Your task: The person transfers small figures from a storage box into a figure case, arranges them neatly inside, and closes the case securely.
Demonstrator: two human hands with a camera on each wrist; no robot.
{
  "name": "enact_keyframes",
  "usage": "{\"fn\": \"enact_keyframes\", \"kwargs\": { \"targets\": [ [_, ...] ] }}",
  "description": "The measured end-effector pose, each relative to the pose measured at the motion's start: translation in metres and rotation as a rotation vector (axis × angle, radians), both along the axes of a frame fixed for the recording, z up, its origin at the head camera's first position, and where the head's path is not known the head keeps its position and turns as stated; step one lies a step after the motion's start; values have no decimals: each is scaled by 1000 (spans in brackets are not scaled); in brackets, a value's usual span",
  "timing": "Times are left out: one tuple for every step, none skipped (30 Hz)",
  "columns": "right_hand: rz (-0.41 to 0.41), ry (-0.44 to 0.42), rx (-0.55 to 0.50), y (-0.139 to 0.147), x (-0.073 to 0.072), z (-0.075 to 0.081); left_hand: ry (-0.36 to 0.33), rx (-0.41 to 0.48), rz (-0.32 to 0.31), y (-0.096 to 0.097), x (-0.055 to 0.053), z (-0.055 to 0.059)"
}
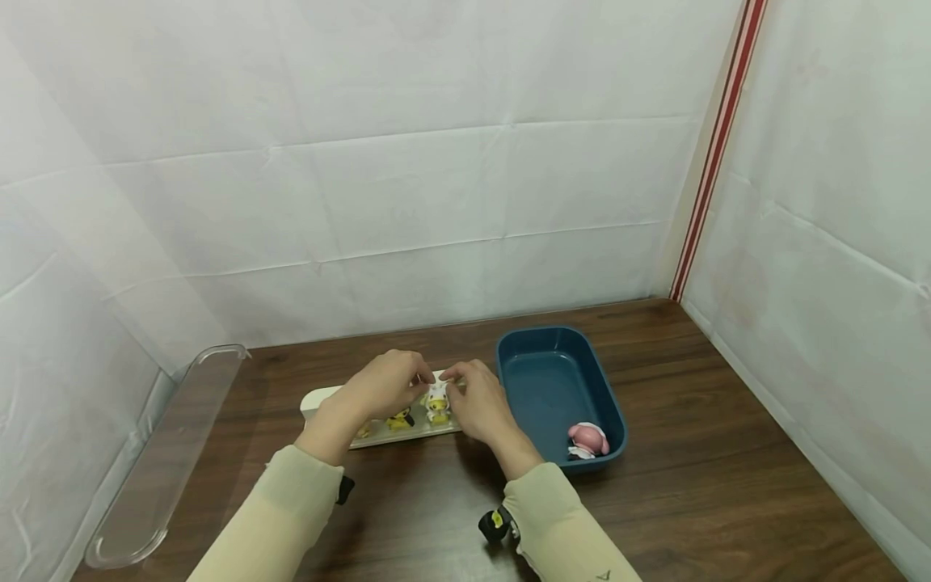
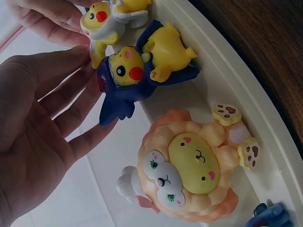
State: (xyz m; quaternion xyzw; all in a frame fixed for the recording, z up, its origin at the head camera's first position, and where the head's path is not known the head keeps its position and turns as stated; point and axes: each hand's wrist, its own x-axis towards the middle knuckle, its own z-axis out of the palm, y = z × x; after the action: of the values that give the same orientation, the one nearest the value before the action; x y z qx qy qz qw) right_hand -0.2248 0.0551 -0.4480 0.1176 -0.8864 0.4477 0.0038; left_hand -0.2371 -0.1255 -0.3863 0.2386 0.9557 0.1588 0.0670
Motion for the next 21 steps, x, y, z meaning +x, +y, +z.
{"fn": "enact_keyframes", "kwargs": {
  "targets": [
    [1,-1,0,0,0,0,0,-2,3,0,0,0],
    [2,-1,1,0,0,0,2,-3,4,0,1,1],
    [4,-1,3,0,0,0,3,-5,6,0,1,1],
    [4,-1,6,0,0,0,3,-6,7,0,1,1],
    [4,-1,8,0,0,1,3,-7,7,0,2,1],
    [4,-1,10,0,1,1,4,-9,7,0,2,1],
    [5,0,13,1,1,1,4,-11,8,0,2,2],
    [4,0,15,1,1,1,4,-12,8,0,2,2],
    [4,1,18,1,1,1,5,-14,7,0,2,2],
    [3,1,20,1,1,2,7,-16,6,0,2,2],
    [3,0,22,1,1,2,9,-16,4,0,2,2],
    [3,-1,23,1,1,2,11,-18,2,0,2,2],
    [3,-2,25,2,1,2,11,-19,1,0,1,2],
    [2,-4,27,2,1,3,11,-18,0,0,1,1],
    [2,-7,28,2,1,3,12,-18,0,0,1,1],
    [2,-11,28,3,2,3,12,-16,0,0,1,1],
    [2,-15,29,3,2,3,12,-13,0,0,1,0],
    [2,-18,32,3,2,4,13,-10,0,0,1,0],
    [2,-20,35,4,2,4,13,-4,1,0,1,0],
    [2,-24,37,4,2,5,17,0,2,0,1,-1],
    [1,-25,40,5,2,5,21,4,2,0,1,-1]
  ]
}}
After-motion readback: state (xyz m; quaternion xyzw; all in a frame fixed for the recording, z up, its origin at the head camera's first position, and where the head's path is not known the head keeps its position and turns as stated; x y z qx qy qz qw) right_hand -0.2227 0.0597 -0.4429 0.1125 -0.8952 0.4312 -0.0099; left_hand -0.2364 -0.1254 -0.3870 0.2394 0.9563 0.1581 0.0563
